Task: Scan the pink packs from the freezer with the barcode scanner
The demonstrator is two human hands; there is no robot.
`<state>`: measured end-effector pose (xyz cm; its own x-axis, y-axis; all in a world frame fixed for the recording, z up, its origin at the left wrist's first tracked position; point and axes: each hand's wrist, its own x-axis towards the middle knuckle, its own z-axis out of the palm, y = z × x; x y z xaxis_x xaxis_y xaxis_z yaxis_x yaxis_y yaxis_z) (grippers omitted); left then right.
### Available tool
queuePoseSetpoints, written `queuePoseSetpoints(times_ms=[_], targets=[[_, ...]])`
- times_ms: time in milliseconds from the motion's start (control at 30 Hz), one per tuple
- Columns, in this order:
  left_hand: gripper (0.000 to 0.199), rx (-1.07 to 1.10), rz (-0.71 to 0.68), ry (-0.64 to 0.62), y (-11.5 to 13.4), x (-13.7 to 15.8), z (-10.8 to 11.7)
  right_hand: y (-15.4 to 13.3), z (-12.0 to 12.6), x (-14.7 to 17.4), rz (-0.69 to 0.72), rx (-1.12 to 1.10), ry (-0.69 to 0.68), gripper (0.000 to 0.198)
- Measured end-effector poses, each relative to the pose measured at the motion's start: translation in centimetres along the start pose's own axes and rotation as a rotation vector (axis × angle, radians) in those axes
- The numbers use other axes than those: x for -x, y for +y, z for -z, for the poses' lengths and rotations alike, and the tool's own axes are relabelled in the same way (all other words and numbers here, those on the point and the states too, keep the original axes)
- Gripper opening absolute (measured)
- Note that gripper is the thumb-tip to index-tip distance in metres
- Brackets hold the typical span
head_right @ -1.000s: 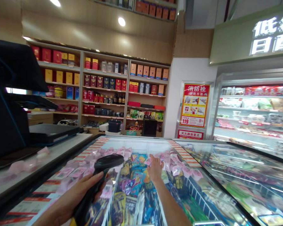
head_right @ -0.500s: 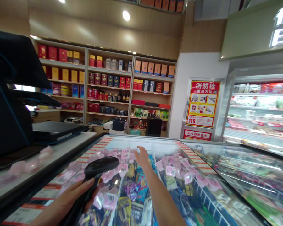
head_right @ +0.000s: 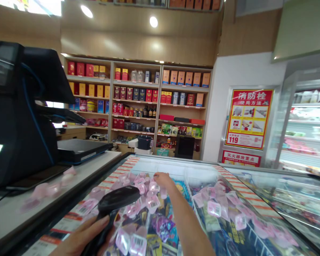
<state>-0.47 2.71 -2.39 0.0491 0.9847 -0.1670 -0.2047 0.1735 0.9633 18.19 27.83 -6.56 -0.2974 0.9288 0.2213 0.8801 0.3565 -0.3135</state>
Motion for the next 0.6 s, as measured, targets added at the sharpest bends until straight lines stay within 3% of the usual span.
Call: queuePoseSetpoints(times_ms=[300,600], targets=[[0.029,-0.001,-0.003,-0.165,0.2,2.4,-1.9,-0.1,1.6,7.3,-0.067,-0.036,0.000,0.033],[0.028,-0.044,-0.063,-0.180,0.6,4.0,-3.3,2.0,3.9,12.5,-0.148,-0.176,-0.052,0.027]])
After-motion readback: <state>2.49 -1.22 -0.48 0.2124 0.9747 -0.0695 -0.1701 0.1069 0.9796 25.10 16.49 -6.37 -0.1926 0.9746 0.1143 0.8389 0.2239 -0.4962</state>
